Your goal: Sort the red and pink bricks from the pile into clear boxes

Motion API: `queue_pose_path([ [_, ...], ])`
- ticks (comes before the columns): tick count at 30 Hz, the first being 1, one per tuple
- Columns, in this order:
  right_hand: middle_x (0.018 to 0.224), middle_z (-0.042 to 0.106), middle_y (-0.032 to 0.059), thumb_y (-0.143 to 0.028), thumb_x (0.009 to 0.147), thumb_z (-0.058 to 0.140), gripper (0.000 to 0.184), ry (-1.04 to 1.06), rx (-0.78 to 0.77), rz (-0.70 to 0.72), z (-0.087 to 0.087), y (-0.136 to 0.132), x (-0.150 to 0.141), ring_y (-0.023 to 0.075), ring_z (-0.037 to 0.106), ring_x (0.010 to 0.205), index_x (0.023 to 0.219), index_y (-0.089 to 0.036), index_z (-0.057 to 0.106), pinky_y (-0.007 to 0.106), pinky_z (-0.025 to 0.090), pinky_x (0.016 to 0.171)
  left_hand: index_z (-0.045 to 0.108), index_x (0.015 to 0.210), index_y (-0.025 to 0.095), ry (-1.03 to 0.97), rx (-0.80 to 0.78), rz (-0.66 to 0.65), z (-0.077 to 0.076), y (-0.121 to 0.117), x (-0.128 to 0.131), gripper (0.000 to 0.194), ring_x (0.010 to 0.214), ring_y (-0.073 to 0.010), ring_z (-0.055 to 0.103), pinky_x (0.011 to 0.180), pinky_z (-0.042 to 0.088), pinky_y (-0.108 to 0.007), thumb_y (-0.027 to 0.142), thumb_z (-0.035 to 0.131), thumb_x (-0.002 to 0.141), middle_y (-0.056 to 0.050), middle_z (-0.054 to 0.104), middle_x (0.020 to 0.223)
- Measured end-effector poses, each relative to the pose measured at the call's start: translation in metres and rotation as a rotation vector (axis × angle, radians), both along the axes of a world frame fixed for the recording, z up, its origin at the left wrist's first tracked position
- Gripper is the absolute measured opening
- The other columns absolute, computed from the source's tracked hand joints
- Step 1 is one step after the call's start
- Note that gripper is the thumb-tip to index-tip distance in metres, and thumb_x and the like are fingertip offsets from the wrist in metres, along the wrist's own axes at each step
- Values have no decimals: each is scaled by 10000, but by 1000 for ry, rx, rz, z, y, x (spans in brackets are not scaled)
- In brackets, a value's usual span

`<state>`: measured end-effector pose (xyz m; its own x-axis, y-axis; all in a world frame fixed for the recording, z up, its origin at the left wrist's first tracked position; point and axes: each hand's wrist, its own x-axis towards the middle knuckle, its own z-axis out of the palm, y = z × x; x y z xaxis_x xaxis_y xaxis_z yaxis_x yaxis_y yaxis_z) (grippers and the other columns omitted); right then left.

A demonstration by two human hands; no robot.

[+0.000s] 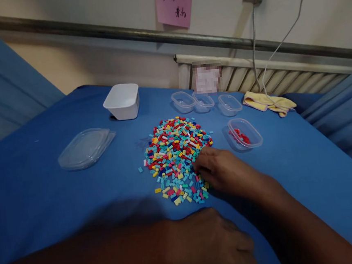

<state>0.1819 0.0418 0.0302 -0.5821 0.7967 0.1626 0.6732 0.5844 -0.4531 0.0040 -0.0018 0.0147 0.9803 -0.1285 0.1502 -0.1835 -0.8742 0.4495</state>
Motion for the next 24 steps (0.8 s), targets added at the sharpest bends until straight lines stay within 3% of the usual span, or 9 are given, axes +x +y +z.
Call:
queue_pose_path([
  [8, 902, 713, 5, -119, 918, 658, 154, 76, -94, -150, 15, 1, 30, 151, 638, 730, 1008, -225, 724, 281, 488, 676, 749, 1078, 235, -88, -15, -4, -10, 0, 0, 192, 818, -172, 712, 520, 497, -343, 369, 611, 1083, 15, 751, 1022],
  [15, 1010, 772, 37, -160, 988, 644, 198, -20, -99, -93, 12, 0, 36, 170, 708, 829, 1122, -242, 763, 289, 538, 740, 737, 1008, 232, -69, -17, 5, -11, -2, 1, 167, 821, -177, 711, 490, 436, -339, 341, 627, 1069, 17, 740, 979],
  [24, 1000, 791, 42, -119, 967, 659, 195, -110, -68, -39, 11, -3, 27, 185, 742, 845, 1053, -241, 784, 300, 550, 747, 741, 1009, 238, -96, -29, 14, -13, -2, -1, 185, 790, -173, 712, 474, 437, -331, 358, 616, 1074, 9, 748, 987],
])
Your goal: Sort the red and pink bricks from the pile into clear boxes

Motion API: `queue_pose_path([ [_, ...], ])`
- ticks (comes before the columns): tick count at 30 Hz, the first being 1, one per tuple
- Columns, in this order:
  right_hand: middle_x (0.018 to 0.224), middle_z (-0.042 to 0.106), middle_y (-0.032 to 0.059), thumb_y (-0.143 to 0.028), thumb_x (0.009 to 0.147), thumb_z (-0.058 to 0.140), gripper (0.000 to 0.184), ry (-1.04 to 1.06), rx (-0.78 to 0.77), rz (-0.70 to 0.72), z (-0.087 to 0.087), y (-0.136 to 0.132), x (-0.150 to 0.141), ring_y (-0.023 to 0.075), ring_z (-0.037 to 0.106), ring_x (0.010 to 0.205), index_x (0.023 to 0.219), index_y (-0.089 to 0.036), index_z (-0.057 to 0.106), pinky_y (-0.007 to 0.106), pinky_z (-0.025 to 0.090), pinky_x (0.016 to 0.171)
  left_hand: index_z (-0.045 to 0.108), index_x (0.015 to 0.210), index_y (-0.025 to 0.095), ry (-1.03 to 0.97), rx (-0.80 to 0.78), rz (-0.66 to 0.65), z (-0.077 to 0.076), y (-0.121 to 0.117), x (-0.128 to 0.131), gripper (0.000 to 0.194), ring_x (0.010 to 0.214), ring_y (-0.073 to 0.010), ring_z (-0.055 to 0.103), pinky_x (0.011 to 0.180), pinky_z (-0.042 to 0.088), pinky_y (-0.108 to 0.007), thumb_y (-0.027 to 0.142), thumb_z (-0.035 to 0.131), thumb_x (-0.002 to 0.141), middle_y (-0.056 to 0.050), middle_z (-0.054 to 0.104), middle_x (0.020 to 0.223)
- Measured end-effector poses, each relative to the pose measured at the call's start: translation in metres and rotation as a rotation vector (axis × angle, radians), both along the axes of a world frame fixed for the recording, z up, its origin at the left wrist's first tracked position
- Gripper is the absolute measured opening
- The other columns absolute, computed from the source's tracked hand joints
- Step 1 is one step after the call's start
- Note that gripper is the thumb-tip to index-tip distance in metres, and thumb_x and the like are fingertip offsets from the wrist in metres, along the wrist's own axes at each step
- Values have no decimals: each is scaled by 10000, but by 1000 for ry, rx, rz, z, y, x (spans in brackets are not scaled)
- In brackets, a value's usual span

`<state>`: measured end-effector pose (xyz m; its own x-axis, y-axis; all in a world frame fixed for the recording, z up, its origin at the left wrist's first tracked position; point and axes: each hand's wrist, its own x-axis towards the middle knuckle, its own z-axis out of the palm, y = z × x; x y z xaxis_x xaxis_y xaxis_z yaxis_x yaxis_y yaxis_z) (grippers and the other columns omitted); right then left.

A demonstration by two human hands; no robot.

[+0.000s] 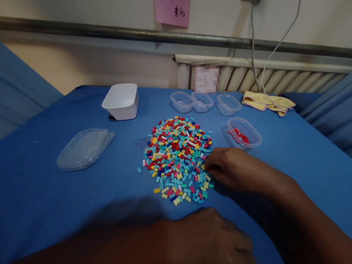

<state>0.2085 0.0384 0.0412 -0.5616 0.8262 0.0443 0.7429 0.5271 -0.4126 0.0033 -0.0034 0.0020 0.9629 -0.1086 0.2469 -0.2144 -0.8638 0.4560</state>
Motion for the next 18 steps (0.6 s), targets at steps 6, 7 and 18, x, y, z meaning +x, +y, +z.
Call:
queue_pose_path([
  [6, 967, 757, 38, -117, 987, 634, 160, 91, 43, -18, 2, -1, -13, 176, 709, 831, 1069, -219, 726, 285, 525, 732, 743, 1027, 235, 34, 9, -14, 5, 2, -1, 169, 821, -176, 717, 484, 475, -349, 351, 626, 1066, 13, 752, 1025],
  [7, 993, 756, 44, -117, 998, 629, 159, 129, 58, -9, 1, -1, -17, 182, 714, 875, 1086, -218, 715, 292, 534, 764, 743, 1038, 241, 45, 8, -15, 7, 2, -1, 163, 822, -177, 718, 487, 485, -351, 352, 626, 1065, 13, 752, 1015],
  [18, 995, 709, 69, -94, 1020, 602, 149, 13, 88, 12, -10, -7, -45, 206, 666, 894, 1034, -205, 701, 331, 528, 792, 745, 950, 230, 3, 28, -25, 7, 2, 5, 217, 682, -148, 649, 424, 456, -319, 335, 608, 1080, 11, 719, 888],
])
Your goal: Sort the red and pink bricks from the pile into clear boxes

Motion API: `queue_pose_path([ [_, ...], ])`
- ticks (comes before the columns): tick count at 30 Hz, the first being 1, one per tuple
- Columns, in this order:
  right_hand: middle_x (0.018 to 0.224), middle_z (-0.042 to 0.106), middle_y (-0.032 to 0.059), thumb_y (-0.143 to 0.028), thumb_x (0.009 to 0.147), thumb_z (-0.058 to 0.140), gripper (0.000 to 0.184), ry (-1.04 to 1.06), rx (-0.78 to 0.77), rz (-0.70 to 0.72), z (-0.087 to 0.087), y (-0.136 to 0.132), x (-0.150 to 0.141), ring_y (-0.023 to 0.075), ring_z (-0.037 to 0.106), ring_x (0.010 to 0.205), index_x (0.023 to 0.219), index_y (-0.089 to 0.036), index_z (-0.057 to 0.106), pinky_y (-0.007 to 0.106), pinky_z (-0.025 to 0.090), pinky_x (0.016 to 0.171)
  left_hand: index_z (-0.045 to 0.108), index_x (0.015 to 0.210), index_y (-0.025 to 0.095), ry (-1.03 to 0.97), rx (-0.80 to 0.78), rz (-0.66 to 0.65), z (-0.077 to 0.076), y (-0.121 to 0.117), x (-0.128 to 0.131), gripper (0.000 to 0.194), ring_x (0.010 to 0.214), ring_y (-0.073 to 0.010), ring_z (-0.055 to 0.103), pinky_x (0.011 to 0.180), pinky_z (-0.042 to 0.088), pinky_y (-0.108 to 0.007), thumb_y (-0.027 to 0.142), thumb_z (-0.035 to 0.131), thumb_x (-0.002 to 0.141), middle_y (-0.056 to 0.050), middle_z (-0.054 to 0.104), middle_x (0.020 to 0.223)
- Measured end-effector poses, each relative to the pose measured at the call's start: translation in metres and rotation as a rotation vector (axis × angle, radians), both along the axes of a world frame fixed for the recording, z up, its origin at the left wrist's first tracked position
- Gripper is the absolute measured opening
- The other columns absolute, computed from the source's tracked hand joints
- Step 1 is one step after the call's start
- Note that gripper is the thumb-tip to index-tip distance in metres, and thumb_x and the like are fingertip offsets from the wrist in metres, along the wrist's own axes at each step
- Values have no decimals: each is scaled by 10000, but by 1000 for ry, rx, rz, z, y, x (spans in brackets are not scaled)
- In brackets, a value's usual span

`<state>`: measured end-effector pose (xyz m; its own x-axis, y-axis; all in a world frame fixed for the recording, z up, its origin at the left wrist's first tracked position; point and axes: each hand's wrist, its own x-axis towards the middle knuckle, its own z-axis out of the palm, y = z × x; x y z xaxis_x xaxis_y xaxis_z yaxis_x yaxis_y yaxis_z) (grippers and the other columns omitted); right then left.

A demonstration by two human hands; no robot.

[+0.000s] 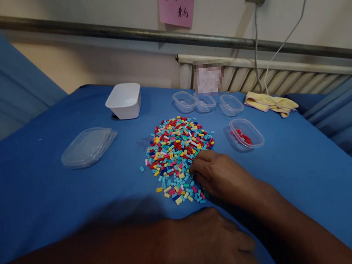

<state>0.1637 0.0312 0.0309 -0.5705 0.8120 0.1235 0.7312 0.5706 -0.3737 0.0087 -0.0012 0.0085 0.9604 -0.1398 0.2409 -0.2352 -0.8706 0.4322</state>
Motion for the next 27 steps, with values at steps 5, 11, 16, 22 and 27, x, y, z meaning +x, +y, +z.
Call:
queue_pose_path([
  [5, 913, 703, 73, -34, 1009, 557, 223, -55, 76, 48, -1, -1, -6, 217, 647, 869, 953, -197, 698, 344, 524, 774, 752, 905, 224, -41, 15, -29, 3, 3, 1, 225, 705, -140, 671, 513, 486, -321, 306, 623, 1070, 3, 730, 871],
  [11, 990, 743, 74, -93, 997, 615, 146, 64, 118, 11, 5, 1, 4, 216, 690, 902, 1027, -211, 694, 341, 541, 789, 751, 990, 225, 7, -17, -4, -1, 0, -4, 194, 736, -147, 672, 467, 468, -318, 347, 626, 1075, 14, 724, 938],
  [16, 985, 769, 67, -142, 976, 623, 140, 149, 310, -243, 22, 9, 42, 238, 717, 863, 1033, -245, 699, 365, 555, 774, 749, 1082, 223, -29, -17, 8, -7, -2, -7, 137, 832, -161, 705, 507, 479, -329, 314, 650, 1056, 16, 731, 993],
  [22, 990, 776, 138, -212, 956, 654, 151, -18, 482, -663, 25, 18, 98, 335, 727, 884, 1070, -241, 750, 454, 549, 793, 723, 991, 226, -31, -10, 10, -10, -2, -7, 186, 830, -166, 711, 504, 459, -329, 357, 624, 1079, 2, 738, 1008],
  [27, 1014, 790, 166, -272, 994, 651, 187, -185, 400, -732, 14, 24, 120, 346, 713, 894, 1103, -200, 784, 452, 515, 760, 706, 908, 225, 1, 7, 37, -5, -2, -6, 251, 779, -149, 681, 494, 438, -323, 370, 605, 1087, 18, 738, 1011],
])
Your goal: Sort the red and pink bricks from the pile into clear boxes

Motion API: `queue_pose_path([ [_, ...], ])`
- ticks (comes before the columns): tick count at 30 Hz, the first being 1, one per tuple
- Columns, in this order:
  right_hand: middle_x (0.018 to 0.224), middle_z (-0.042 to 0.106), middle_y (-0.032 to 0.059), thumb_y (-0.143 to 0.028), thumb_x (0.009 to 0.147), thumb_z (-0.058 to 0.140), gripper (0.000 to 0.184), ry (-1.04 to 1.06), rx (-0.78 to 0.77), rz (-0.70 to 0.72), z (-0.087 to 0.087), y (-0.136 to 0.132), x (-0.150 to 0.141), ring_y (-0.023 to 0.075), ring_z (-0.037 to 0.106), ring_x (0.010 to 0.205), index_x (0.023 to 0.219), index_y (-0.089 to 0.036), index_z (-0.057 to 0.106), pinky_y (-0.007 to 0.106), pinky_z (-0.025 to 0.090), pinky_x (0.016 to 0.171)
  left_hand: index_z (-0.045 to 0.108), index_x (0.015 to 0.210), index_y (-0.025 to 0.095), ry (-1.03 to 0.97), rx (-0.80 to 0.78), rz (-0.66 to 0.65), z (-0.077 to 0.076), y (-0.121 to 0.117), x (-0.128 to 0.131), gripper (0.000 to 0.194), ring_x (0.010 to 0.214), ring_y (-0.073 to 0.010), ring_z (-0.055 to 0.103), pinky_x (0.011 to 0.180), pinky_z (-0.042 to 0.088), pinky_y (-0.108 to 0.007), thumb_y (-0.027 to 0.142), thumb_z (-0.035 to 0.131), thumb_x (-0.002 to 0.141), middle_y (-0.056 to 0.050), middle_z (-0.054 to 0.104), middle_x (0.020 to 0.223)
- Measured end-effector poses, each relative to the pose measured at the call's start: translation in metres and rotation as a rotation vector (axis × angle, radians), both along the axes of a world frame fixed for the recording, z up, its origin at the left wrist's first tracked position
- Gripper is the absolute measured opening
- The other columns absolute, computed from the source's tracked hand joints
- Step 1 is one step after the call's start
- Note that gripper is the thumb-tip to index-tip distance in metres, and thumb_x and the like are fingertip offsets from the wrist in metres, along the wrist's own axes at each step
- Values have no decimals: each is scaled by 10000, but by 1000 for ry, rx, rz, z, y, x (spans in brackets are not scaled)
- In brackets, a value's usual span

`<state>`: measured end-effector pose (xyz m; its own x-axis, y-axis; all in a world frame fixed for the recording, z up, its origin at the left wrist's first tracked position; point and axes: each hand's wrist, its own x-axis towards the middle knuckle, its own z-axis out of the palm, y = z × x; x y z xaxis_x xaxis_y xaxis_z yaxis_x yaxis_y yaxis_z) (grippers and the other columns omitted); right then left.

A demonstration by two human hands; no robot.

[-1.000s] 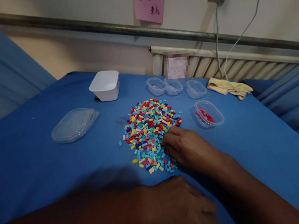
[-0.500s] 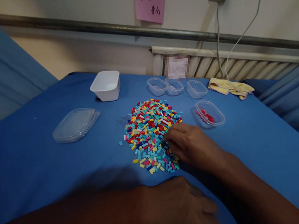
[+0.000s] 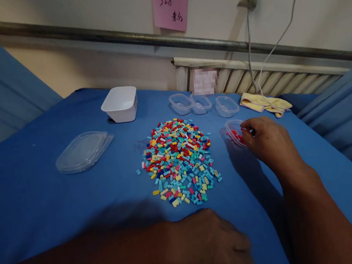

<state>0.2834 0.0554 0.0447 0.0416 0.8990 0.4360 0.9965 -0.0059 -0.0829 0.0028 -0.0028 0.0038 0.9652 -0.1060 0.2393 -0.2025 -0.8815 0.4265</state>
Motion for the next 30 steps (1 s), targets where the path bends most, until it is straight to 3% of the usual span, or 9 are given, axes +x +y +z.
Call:
queue_pose_path([
  [4, 1052, 786, 177, -331, 1037, 637, 235, 0, 34, 55, 0, 0, -9, 328, 706, 876, 1152, -193, 788, 462, 528, 777, 723, 919, 219, 24, 6, -9, 5, 1, 1, 287, 791, -152, 676, 522, 461, -326, 387, 579, 1102, 16, 737, 1024],
  [7, 1062, 789, 129, -296, 1051, 610, 201, 97, 42, 259, 3, -4, -31, 278, 720, 860, 1126, -216, 778, 428, 553, 779, 737, 967, 224, 37, 0, -18, 5, 1, 1, 234, 796, -156, 681, 522, 459, -323, 384, 612, 1083, 16, 732, 1004],
  [10, 1049, 791, 82, -252, 1046, 626, 162, 195, -152, 549, -1, -7, -53, 235, 742, 902, 1115, -236, 772, 372, 575, 805, 739, 984, 230, 28, 2, -18, 3, 1, 1, 184, 786, -162, 680, 503, 441, -329, 365, 641, 1061, 17, 727, 993],
  [12, 1064, 793, 72, -249, 1039, 651, 153, 214, -274, 651, -8, -6, -60, 226, 752, 946, 1124, -240, 778, 356, 580, 834, 737, 970, 229, 21, 0, -19, 1, 0, 2, 177, 781, -168, 677, 505, 445, -333, 363, 654, 1051, 14, 724, 987],
  [18, 989, 808, 44, -215, 1001, 645, 175, 238, -444, 572, -22, -1, -53, 200, 757, 865, 1079, -235, 800, 316, 556, 781, 744, 1004, 233, 12, -1, -15, 2, 1, 1, 214, 778, -173, 684, 504, 447, -342, 380, 611, 1084, 10, 735, 982],
  [25, 1049, 799, 51, -229, 949, 668, 207, 217, -540, 506, -16, -4, -51, 221, 742, 888, 1107, -247, 799, 338, 550, 794, 763, 1058, 236, 91, 18, -31, 5, 2, 1, 175, 836, -181, 683, 545, 465, -348, 338, 621, 1068, 18, 729, 1044],
  [30, 1012, 784, 65, -304, 966, 708, 169, 205, -555, 502, -16, -5, -56, 221, 718, 845, 1093, -228, 790, 338, 522, 755, 758, 1069, 236, 85, 8, -35, 4, 2, 1, 255, 833, -181, 683, 556, 469, -354, 393, 561, 1106, 14, 732, 1043],
])
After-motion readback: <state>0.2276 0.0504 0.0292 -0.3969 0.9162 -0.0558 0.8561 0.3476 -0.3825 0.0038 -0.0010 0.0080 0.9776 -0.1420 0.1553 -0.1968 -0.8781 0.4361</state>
